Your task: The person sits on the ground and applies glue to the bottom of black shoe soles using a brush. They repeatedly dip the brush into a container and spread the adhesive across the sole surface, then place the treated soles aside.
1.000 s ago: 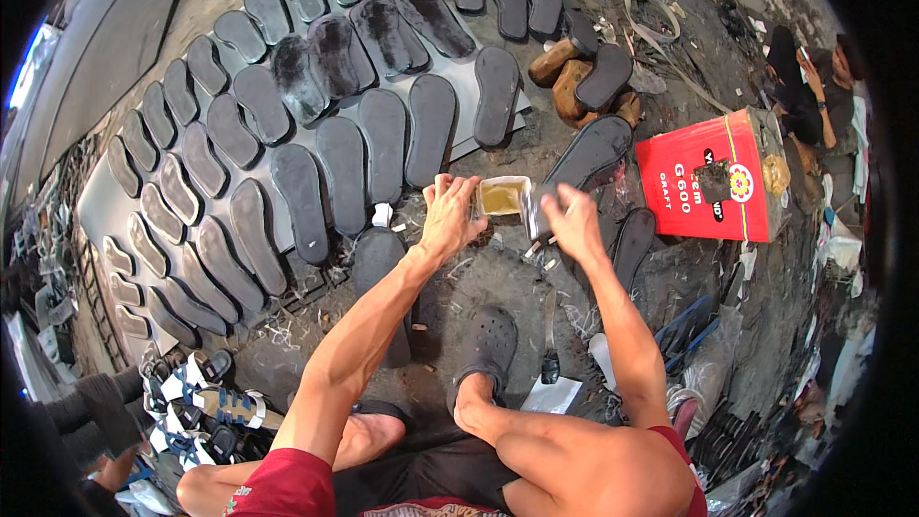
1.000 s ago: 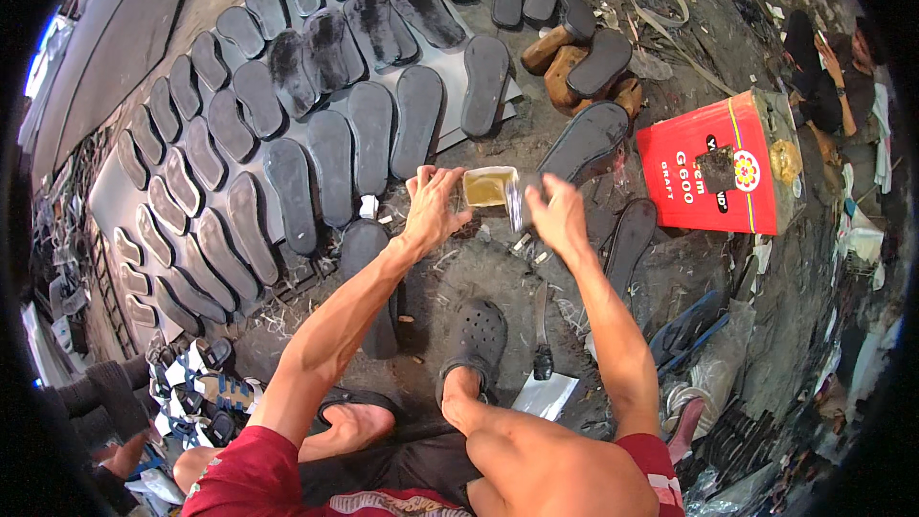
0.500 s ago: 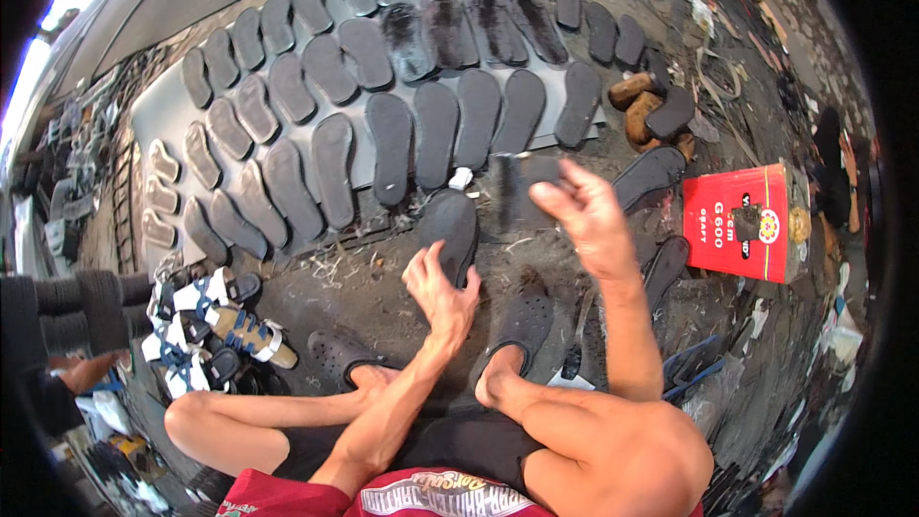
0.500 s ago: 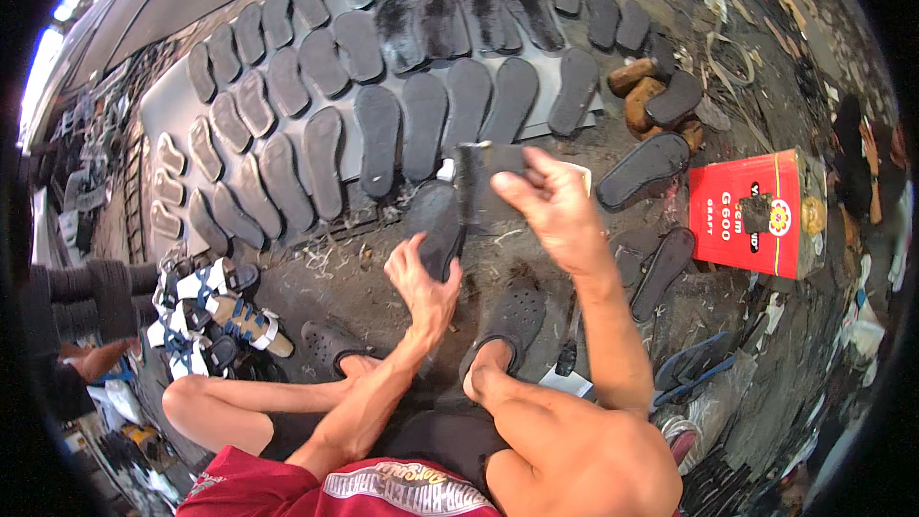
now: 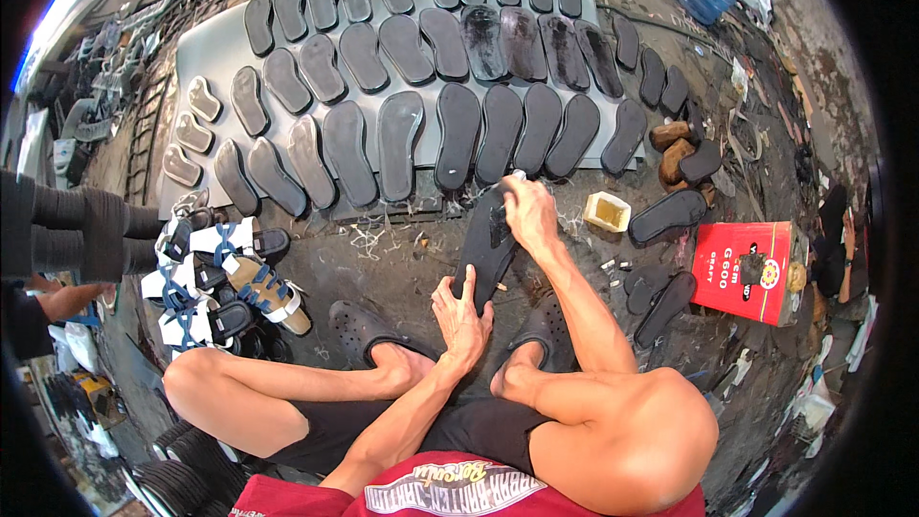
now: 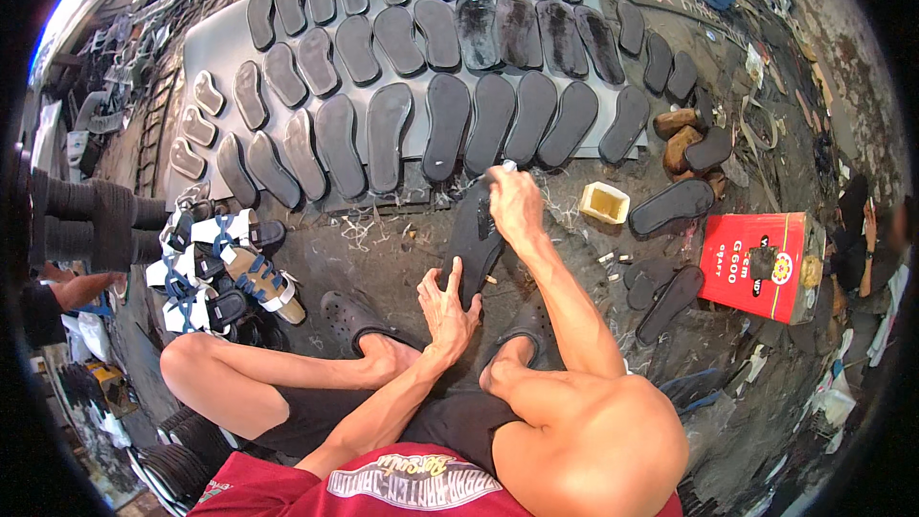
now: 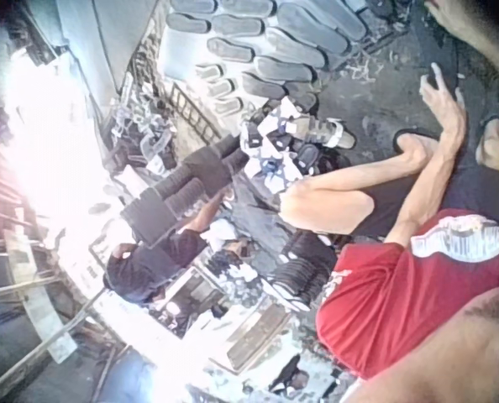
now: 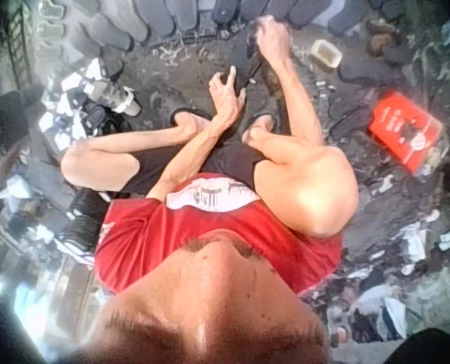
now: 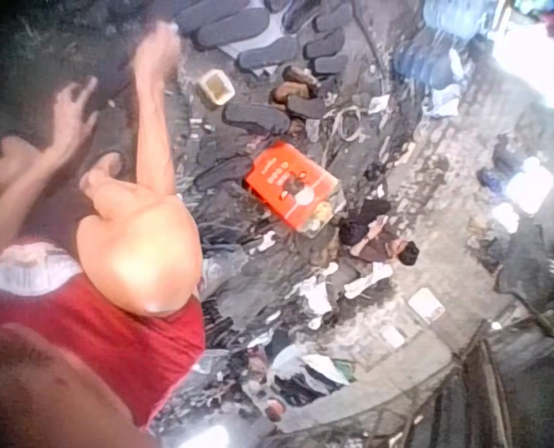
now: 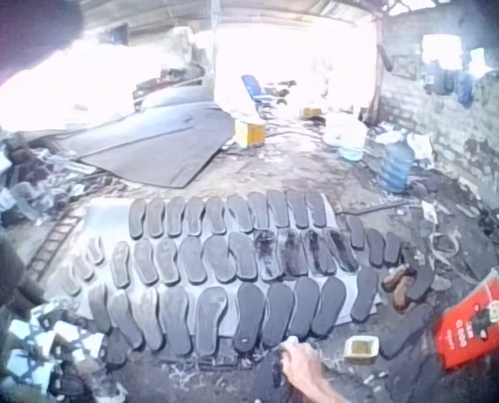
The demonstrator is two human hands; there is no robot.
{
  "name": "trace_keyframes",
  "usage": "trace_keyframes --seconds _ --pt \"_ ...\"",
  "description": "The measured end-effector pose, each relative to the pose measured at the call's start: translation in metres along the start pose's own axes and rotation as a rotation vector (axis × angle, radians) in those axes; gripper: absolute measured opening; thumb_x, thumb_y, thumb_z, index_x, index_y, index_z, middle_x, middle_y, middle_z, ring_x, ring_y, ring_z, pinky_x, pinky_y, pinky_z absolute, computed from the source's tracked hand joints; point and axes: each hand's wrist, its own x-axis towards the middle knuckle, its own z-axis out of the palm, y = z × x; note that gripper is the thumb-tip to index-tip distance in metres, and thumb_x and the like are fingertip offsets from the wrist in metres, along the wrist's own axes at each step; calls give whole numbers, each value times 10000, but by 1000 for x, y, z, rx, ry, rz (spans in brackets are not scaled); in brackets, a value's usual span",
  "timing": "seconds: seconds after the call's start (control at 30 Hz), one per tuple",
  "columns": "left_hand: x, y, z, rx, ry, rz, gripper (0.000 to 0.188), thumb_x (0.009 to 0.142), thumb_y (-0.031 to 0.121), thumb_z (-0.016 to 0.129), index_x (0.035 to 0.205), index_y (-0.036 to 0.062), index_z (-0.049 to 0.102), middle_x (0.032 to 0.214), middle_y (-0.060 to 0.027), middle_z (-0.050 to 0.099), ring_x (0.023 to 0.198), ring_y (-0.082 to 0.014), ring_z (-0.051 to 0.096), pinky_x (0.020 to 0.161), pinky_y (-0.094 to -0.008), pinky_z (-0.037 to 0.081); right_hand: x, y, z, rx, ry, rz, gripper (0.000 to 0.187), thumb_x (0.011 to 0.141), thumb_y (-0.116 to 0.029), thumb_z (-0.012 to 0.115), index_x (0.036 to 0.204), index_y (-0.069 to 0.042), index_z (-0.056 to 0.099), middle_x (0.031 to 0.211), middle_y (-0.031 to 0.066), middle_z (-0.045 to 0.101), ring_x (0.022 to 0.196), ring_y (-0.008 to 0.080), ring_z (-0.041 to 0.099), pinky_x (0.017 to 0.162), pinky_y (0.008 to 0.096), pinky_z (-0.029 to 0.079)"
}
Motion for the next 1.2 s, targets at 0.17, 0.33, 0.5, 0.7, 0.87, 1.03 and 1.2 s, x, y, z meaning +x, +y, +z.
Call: trace_keyframes --seconds 0.17,0.33,0.5,0.7,0.87,1.03,1.2 --pt "-1 0 -6 0 -56 -54 979 805 158 869 1683 194 438 1474 -308 426 1326 -474 458 1110 -579 428 -13 -29 10 144 -420 -670 285 883 -81 693 1119 -171 823 1051 55 777 1112 288 685 973 447 531" --pt "1 2 -9 -2 -46 -6 969 823 129 838 1695 166 417 1462 -331 432 1305 -487 468 1078 -574 435 14 18 -24 -28 -214 -461 312 901 -67 659 1145 -189 811 1165 35 770 1147 255 676 1000 447 468" --pt "6 1 -7 -36 -38 10 946 817 132 838 1676 148 444 1460 -329 441 1300 -484 476 1084 -571 435 -61 11 -23 -145 -216 -343 317 936 -153 708 1250 -142 756 1091 100 760 993 296 713 899 474 497" --pt "33 10 -2 -80 -34 45 864 815 131 850 1608 60 517 1482 -299 456 1332 -474 476 1126 -555 432 5 34 -10 -137 70 -169 277 991 -150 697 1258 -91 741 1031 125 740 995 351 694 896 491 498" --pt "30 -29 -2 -248 64 160 701 820 -57 658 1514 20 605 1358 -271 605 1264 -459 565 1128 -540 454 -66 4 -13 -192 -93 -275 331 935 -114 704 1266 -119 730 1026 86 723 943 296 679 861 450 498" --pt "45 -42 -16 -379 2 78 661 768 -137 529 1385 6 716 1219 -213 692 1175 -414 618 1100 -483 490 -170 -30 -15 -157 -248 -484 439 870 -161 768 1304 -149 700 1058 33 726 1012 225 703 908 404 490" --pt "26 -24 -17 -209 -39 52 731 802 29 752 1521 22 624 1292 -231 575 1212 -409 538 1106 -504 462 -80 -20 -25 243 30 86 294 945 -120 720 1225 -32 717 991 211 775 891 462 734 777 561 556"
